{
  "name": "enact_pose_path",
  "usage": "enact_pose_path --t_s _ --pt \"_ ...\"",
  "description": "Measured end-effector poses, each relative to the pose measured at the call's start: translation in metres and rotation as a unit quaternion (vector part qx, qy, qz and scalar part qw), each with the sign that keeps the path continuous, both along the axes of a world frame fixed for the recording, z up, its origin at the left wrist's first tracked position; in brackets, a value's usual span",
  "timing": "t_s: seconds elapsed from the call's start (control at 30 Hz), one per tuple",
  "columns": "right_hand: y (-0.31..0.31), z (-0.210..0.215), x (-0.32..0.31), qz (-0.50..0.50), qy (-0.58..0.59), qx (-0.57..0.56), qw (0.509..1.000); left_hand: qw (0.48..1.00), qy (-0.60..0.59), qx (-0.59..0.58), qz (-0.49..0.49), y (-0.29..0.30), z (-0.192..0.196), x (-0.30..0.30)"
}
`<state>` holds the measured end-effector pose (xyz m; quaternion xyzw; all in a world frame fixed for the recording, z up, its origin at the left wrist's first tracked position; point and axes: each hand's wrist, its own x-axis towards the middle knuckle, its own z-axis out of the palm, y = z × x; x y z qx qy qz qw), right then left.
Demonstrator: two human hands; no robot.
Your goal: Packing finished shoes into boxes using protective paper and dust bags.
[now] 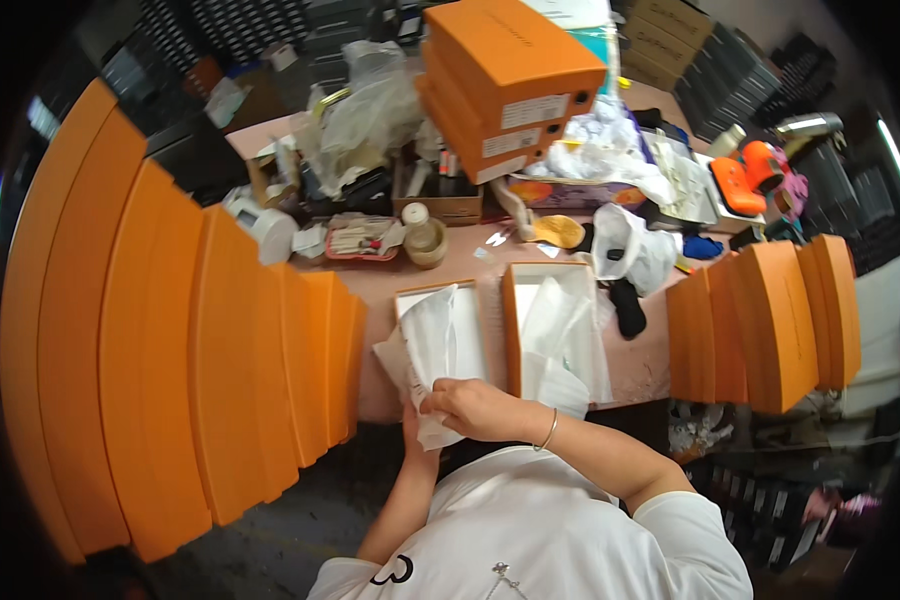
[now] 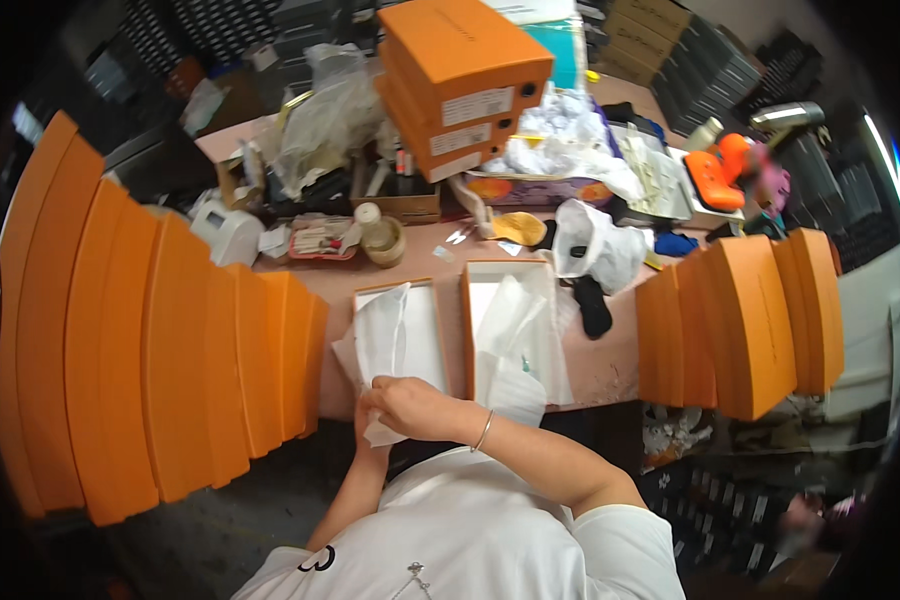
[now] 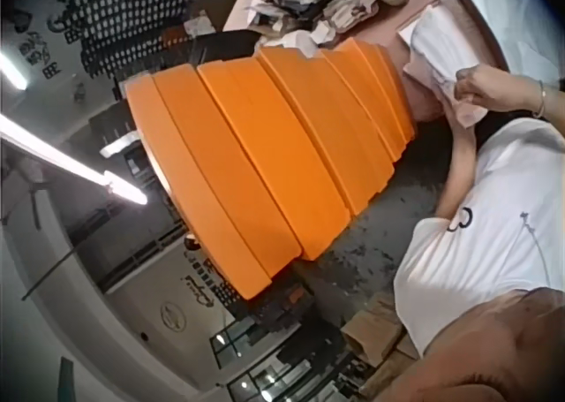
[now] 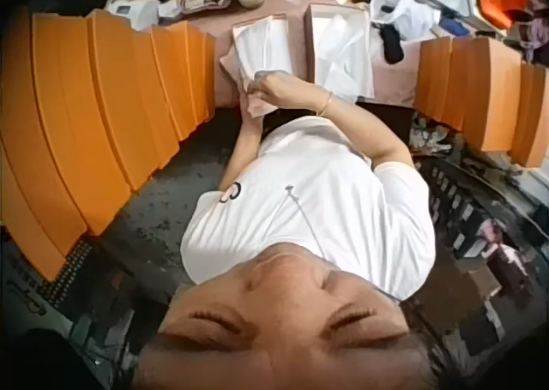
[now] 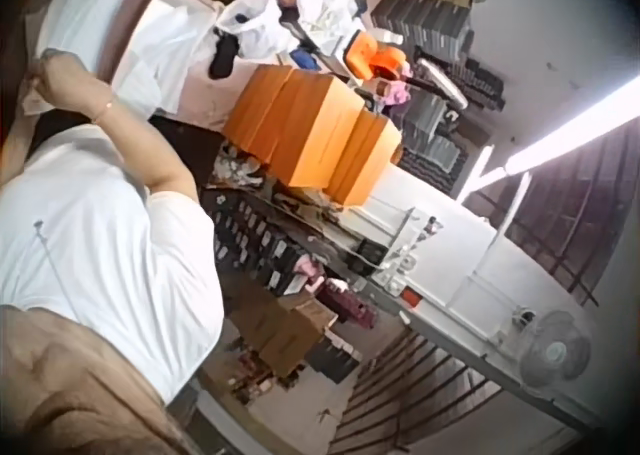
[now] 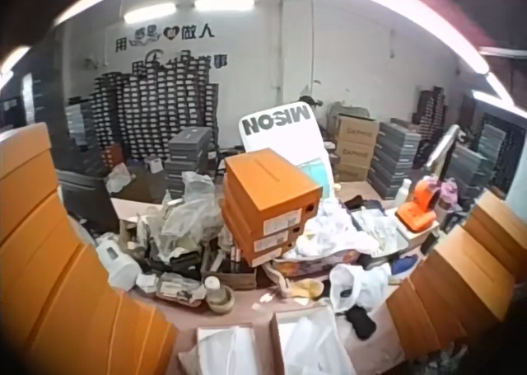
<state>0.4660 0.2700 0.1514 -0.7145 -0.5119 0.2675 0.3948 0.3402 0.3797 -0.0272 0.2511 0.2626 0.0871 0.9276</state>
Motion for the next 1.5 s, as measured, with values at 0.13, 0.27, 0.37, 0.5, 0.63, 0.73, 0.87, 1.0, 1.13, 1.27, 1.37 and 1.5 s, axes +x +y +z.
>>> enact_pose_path --t_s 0.13,0.27,0.37,0.5,0.63,0.73,0.87,1.0,1.13,1.27,1.37,1.5 --pt "-0.065 -0.024 0.011 -0.047 0.294 -0.151 0.943 0.993 -0.009 -0.116 -0.034 0.025 0.067 0.016" --pt "-0.091 -0.035 -0.004 -0.270 0.575 0.233 0.736 0.967 0.016 0.230 -0.109 -0.027 0.128 0.049" --pt "-0.121 -0.012 -0.002 -0.395 0.543 0.405 0.621 0.818 -0.150 0.487 -0.265 -0.079 0.161 0.078" --pt "-0.245 -0.002 0.018 -0.497 0.487 0.491 0.525 0.554 -0.329 0.707 -0.291 -0.096 0.156 0.109" --pt "-0.301 -0.006 0.003 -0.597 0.381 0.343 0.617 0.270 -0.304 0.833 -0.376 -0.134 0.079 0.113" --pt "-0.299 -0.010 -0.005 -0.609 0.294 0.267 0.686 0.406 -0.199 0.732 -0.510 -0.121 0.064 0.133" --pt "-0.284 0.005 0.011 -0.580 0.257 0.162 0.756 0.903 0.020 0.402 -0.153 -0.078 0.073 0.128" --pt "-0.234 -0.008 0.045 -0.477 0.259 0.172 0.822 0.983 0.161 0.040 0.079 -0.029 0.035 0.110" --pt "-0.176 -0.097 0.074 -0.467 0.229 0.015 0.854 0.984 0.132 0.005 0.122 -0.037 0.055 0.084" --pt "-0.151 -0.204 0.056 -0.444 0.071 -0.178 0.875 0.984 0.081 0.153 0.047 -0.046 0.095 0.059" --pt "-0.156 -0.192 0.056 -0.389 0.080 -0.194 0.897 0.965 0.035 0.258 0.008 -0.065 0.116 0.047" --pt "-0.182 -0.147 0.051 -0.370 0.175 -0.135 0.902 0.980 0.066 0.173 0.070 -0.049 0.124 0.054"
